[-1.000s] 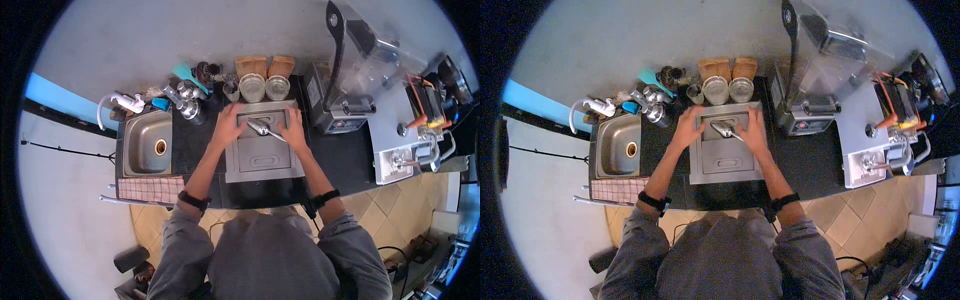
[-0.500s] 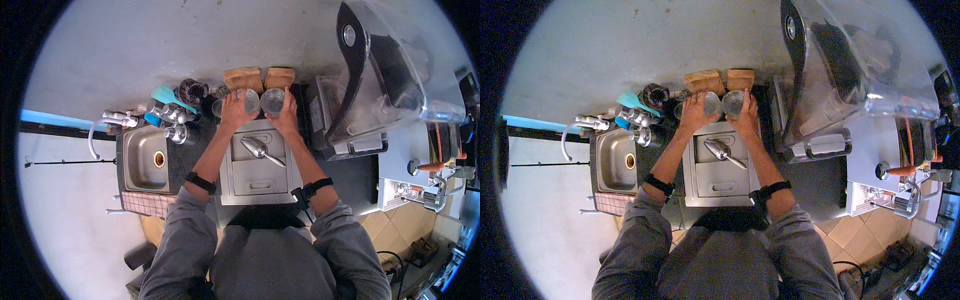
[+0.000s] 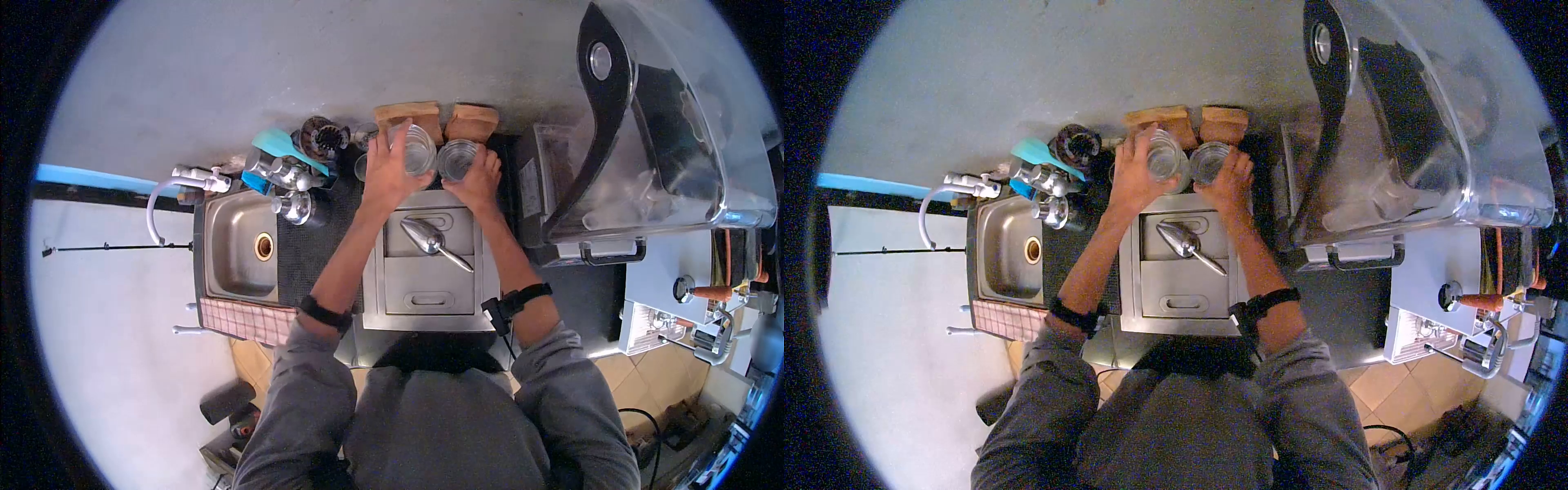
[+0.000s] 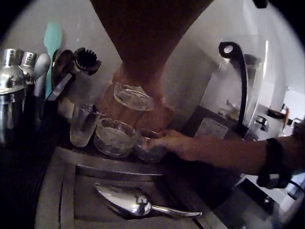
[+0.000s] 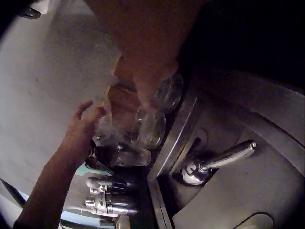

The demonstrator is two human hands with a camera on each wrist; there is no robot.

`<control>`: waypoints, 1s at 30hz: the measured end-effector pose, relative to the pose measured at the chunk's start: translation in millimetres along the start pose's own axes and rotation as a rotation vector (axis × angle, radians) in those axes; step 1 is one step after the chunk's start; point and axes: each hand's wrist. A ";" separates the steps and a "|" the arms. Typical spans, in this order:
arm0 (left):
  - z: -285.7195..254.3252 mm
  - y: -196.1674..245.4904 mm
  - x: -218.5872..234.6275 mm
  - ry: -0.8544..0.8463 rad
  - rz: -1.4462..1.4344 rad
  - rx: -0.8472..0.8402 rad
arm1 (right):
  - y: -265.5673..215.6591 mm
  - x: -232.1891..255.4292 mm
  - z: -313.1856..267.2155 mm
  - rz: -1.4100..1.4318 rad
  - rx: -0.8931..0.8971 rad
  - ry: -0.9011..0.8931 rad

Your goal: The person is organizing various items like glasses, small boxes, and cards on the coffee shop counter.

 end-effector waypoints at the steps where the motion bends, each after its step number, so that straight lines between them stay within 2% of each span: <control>1: -5.6 5.3 12.0 0.028 -0.066 0.022 | -2.7 3.3 -0.5 -0.036 -0.025 -0.028; 3: -25.0 13.1 39.0 0.071 -0.088 0.029 | -3.8 5.1 -2.7 -0.075 -0.038 -0.062; 5: -56.5 13.4 60.4 0.155 -0.135 0.045 | 1.7 0.9 -7.2 -0.040 0.009 -0.019; 8: -110.2 13.1 104.6 0.165 -0.202 0.107 | -3.1 8.4 -19.1 0.068 0.078 0.036; 10: -158.7 4.4 125.1 0.210 -0.197 0.153 | -21.7 25.7 -38.6 0.140 0.062 0.026; 12: -210.7 -2.8 147.2 0.261 -0.191 0.199 | -40.6 47.3 -65.5 0.251 0.130 0.192; 14: -266.9 -10.4 167.8 0.296 -0.203 0.306 | -53.5 64.9 -101.6 0.295 0.181 0.206; 16: -328.3 -17.0 183.8 0.359 -0.187 0.381 | -62.1 79.1 -142.7 0.500 0.042 0.087; 17: -360.2 -19.6 193.1 0.380 -0.206 0.446 | -61.8 81.0 -166.3 0.510 0.071 0.062; 19: -428.1 -21.2 208.6 0.440 -0.201 0.539 | -60.7 79.8 -222.8 0.911 -0.092 -0.215; 22: -542.8 -11.5 238.8 0.565 -0.160 0.563 | -104.2 110.8 -331.5 0.968 -0.196 -0.506; 23: -587.4 2.5 249.0 0.588 -0.232 0.665 | -114.4 122.2 -372.3 0.974 -0.219 -0.618; 27: -771.8 61.8 283.0 0.609 -0.080 0.885 | -152.4 167.8 -529.4 0.939 -0.134 -0.934; 28: -816.0 77.3 294.3 0.661 -0.045 0.933 | -157.7 175.1 -561.7 0.921 -0.057 -0.989; 30: -898.3 113.0 311.5 0.657 -0.021 1.024 | -184.0 191.2 -624.4 0.861 0.088 -1.060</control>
Point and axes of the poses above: each hand's wrist, its own z-axis towards the middle knuckle, its own x-axis out of the back of the hand, y = z × x, and after that the axes turned 9 degrees about y, right-handed
